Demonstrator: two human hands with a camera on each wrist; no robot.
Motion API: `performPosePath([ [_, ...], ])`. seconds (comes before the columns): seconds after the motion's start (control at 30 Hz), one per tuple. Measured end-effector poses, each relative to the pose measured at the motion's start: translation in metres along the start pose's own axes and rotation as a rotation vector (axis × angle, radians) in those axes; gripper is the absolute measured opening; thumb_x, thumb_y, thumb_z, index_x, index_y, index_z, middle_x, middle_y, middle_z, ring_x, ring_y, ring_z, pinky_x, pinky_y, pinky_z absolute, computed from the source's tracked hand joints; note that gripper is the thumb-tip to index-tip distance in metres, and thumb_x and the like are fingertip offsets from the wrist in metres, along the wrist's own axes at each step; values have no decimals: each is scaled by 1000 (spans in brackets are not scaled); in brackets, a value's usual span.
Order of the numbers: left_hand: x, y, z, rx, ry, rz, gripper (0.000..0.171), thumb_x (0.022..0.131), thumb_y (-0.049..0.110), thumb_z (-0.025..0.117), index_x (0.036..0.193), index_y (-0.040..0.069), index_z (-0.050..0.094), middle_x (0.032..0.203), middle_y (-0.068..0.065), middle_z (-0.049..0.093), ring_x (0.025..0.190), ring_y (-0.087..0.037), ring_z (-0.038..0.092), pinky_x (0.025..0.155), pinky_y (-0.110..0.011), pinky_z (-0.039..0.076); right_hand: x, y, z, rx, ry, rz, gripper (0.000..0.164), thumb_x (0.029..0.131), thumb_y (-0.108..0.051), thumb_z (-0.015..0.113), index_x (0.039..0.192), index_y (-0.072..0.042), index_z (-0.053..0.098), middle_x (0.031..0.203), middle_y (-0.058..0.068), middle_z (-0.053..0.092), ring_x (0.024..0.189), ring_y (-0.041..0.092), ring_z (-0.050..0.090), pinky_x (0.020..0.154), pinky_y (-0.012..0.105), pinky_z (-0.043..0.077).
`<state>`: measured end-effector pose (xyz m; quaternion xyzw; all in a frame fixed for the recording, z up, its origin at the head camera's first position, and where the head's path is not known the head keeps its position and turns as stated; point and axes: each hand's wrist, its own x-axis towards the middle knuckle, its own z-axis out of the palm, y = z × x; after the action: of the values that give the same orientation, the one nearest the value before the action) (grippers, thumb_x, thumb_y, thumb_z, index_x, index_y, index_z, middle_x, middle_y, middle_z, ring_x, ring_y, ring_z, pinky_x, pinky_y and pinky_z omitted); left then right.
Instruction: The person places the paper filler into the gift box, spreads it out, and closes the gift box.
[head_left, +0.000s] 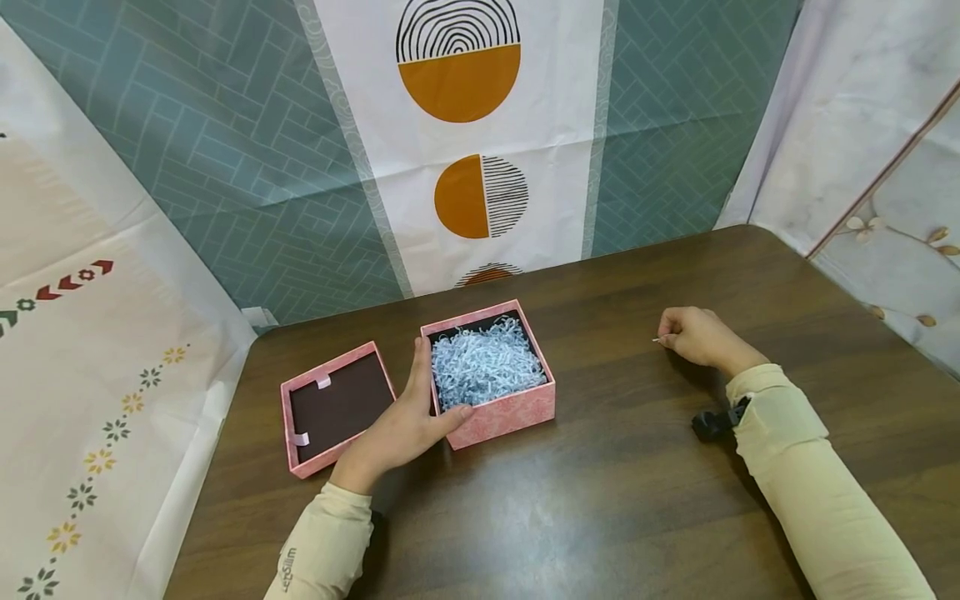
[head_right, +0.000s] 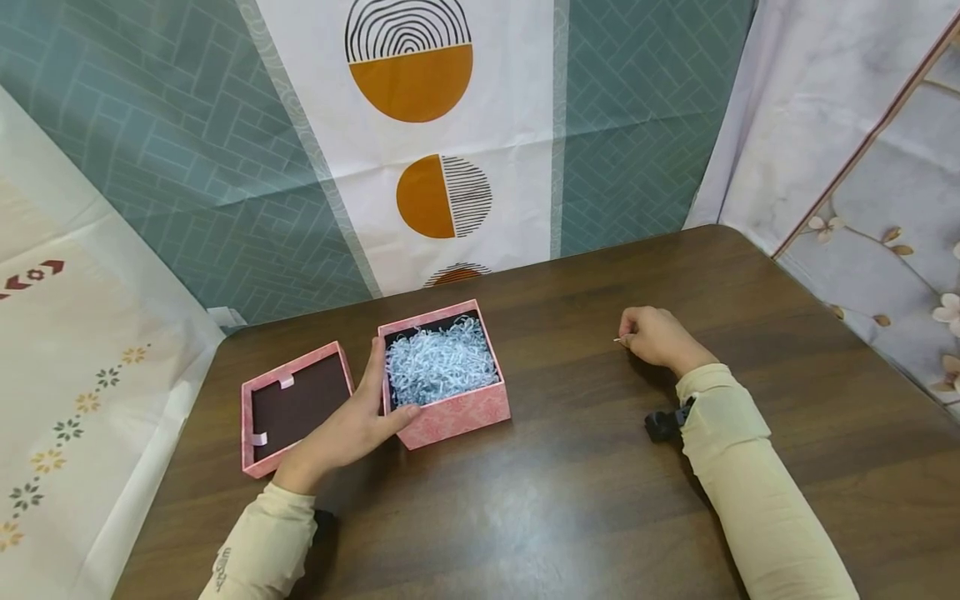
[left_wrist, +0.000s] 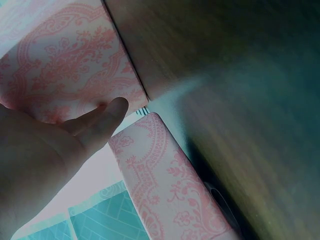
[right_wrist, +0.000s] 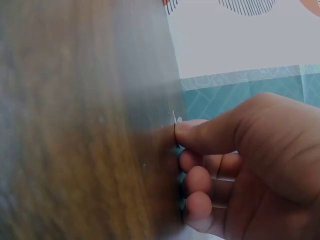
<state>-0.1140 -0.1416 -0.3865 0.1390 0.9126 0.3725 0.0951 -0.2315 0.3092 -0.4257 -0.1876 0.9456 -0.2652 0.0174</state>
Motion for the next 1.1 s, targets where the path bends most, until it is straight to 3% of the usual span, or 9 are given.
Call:
performPosePath([
  [0.13, -2, 0, -1, -2, -3, 0, 118, 90, 63, 64, 157, 27, -26, 165, 0, -26, 152, -31, 2, 115, -55, 20, 1, -1, 1, -28, -22, -37, 19, 89, 4, 59, 76, -10, 58, 69, -5, 58, 65, 18, 50, 67, 38, 40],
  [0.3, -5, -2, -2, -6, 1, -2, 119, 90, 63, 65, 157, 25, -27, 165, 0, -26, 152, -34, 4, 114, -57, 22, 4, -16, 1, 239, -97, -16, 15, 99, 2, 52, 86, -5, 51, 70, 3, 52, 57, 19, 49, 53, 32, 44],
  [0.4, -3, -2, -2, -7, -6, -7, 119, 89, 64, 64, 156, 27, -27, 164, 3, -27, 152, -32, 5, 115, -54, 23, 7, -45, -3, 413, -89, -68, 13, 104, -1, 49, 91, -2, 48, 70, 8, 50, 55, 22, 50, 49, 31, 47],
  [0.5, -1, -2, -3, -6, -11, 1, 119, 89, 65, 64, 156, 27, -27, 164, 4, -27, 152, -32, 7, 114, -53, 25, 13, -89, -9, 482, -20, -166, 10, 104, -1, 51, 94, -1, 50, 70, 12, 51, 55, 25, 51, 48, 32, 46],
  [0.63, 0, -1, -4, -5, -9, 5, 119, 89, 65, 64, 156, 28, -27, 165, 4, -27, 151, -31, 9, 113, -53, 27, 27, -147, -11, 466, 50, -224, 5, 102, -3, 57, 97, -5, 57, 70, 11, 52, 56, 26, 51, 48, 31, 44],
  [0.77, 0, 0, -3, -12, -18, -3, 119, 89, 66, 63, 156, 29, -27, 164, 7, -27, 151, -28, 9, 115, -51, 25, 44, -184, -2, 385, 75, -244, 4, 102, -6, 59, 99, -7, 63, 73, 9, 52, 63, 24, 51, 54, 32, 43],
  [0.9, 0, 0, -3, -23, -30, -14, 120, 88, 68, 63, 156, 30, -28, 163, 9, -28, 152, -27, 7, 116, -50, 24, 55, -202, 5, 311, 94, -265, 11, 102, -8, 59, 105, -5, 69, 79, 7, 57, 71, 23, 50, 62, 35, 42],
  [1.1, 1, -2, -8, -23, -26, -6, 121, 87, 68, 63, 157, 27, -26, 164, 6, -27, 152, -27, 6, 116, -49, 23, 61, -206, 7, 287, 116, -281, 14, 100, -7, 61, 107, -5, 73, 83, 7, 61, 73, 23, 50, 65, 37, 42],
])
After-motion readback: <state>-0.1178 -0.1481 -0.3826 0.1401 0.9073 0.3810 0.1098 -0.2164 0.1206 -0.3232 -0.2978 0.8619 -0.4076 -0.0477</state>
